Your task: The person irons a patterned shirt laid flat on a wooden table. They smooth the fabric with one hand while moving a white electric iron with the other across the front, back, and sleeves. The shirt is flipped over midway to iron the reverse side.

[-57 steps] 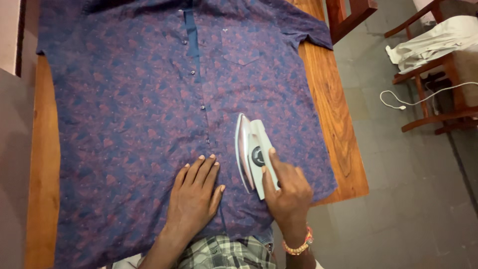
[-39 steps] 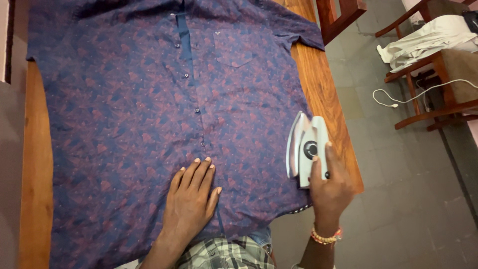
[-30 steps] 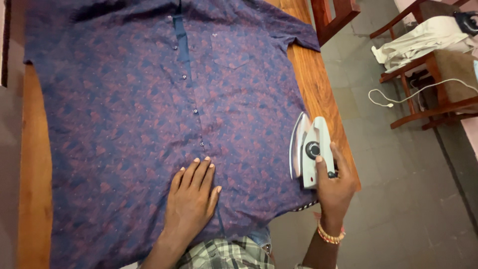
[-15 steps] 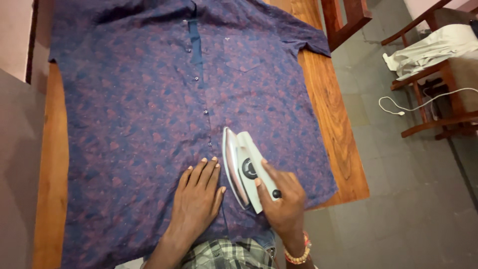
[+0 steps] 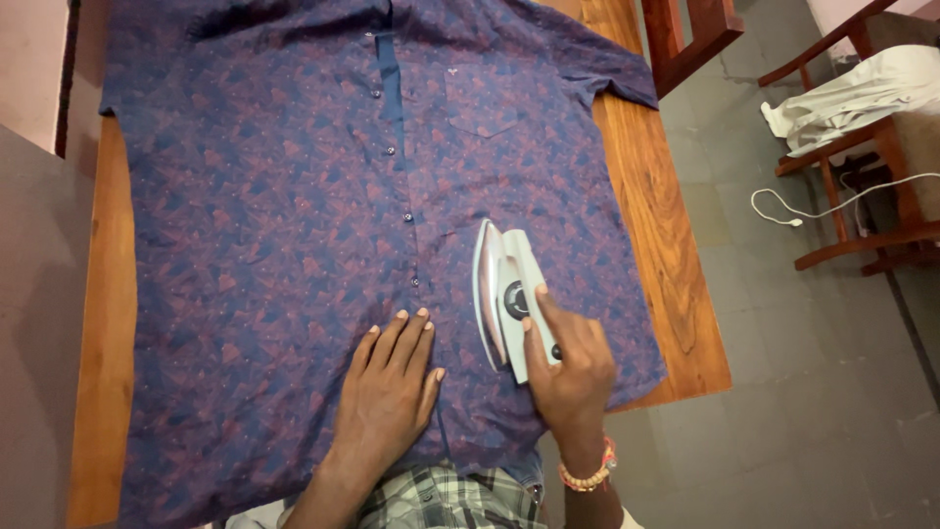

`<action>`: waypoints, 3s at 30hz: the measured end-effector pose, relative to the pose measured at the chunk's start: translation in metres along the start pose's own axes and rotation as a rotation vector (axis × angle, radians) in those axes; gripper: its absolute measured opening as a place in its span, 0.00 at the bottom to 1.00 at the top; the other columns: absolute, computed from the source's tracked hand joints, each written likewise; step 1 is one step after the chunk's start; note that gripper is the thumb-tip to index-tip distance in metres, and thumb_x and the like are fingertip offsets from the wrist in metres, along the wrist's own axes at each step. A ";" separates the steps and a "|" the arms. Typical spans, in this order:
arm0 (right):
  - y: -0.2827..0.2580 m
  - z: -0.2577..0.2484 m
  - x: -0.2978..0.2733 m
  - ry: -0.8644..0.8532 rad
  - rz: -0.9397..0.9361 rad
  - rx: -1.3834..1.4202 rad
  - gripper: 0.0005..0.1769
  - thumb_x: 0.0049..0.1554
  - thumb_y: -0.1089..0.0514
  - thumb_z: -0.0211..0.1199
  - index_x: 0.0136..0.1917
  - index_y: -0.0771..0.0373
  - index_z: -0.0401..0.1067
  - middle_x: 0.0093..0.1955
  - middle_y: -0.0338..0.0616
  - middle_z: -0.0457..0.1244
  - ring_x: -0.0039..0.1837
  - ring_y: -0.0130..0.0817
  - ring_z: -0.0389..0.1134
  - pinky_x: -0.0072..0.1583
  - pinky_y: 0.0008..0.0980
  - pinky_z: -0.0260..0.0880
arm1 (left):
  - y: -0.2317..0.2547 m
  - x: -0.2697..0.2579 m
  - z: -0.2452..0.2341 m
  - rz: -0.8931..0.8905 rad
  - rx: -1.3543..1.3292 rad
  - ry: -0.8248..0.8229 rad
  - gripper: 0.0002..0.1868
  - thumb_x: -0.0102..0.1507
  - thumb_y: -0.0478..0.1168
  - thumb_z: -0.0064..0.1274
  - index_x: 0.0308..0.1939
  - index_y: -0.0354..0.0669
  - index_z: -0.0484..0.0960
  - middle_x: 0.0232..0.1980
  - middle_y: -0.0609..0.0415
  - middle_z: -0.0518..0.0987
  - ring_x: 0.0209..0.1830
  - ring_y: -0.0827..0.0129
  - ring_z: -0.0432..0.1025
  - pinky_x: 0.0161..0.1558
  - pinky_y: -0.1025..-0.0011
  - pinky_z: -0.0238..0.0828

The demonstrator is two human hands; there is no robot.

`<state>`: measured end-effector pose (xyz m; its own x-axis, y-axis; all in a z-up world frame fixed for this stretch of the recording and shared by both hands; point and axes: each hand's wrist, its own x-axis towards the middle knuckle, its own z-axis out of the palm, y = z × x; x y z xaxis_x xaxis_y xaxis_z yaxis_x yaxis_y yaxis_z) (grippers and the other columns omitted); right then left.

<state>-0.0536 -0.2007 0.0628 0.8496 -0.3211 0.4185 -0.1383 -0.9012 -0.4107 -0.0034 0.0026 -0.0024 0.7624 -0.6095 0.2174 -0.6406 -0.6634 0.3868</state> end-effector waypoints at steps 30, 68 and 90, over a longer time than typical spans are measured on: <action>0.025 -0.060 -0.033 -0.050 0.633 0.594 0.29 0.59 0.61 0.63 0.73 0.68 0.67 0.51 0.48 0.68 0.50 0.32 0.67 0.52 0.32 0.67 | -0.002 -0.006 -0.015 0.011 -0.398 0.159 0.25 0.66 0.46 0.53 0.63 0.36 0.76 0.67 0.44 0.74 0.70 0.52 0.66 0.71 0.52 0.56; 0.025 0.027 -0.008 -0.214 -0.060 -0.124 0.33 0.60 0.46 0.60 0.73 0.67 0.64 0.74 0.63 0.58 0.74 0.60 0.58 0.73 0.53 0.56 | -0.028 -0.015 -0.105 -0.792 -0.800 -0.154 0.48 0.59 0.45 0.59 0.79 0.54 0.50 0.45 0.46 0.84 0.41 0.60 0.81 0.44 0.64 0.76; 0.083 0.015 0.001 -0.258 -0.051 -0.320 0.40 0.61 0.39 0.58 0.76 0.68 0.62 0.80 0.64 0.52 0.80 0.62 0.51 0.74 0.65 0.49 | -0.049 -0.092 -0.162 -0.608 -1.286 -0.148 0.45 0.62 0.33 0.55 0.83 0.44 0.58 0.64 0.46 0.78 0.62 0.66 0.74 0.43 0.70 0.80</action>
<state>-0.0567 -0.2710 0.0164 0.9536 -0.2267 0.1983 -0.2093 -0.9722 -0.1049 -0.0269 0.1615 0.1038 0.8157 -0.4703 -0.3369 0.3644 -0.0345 0.9306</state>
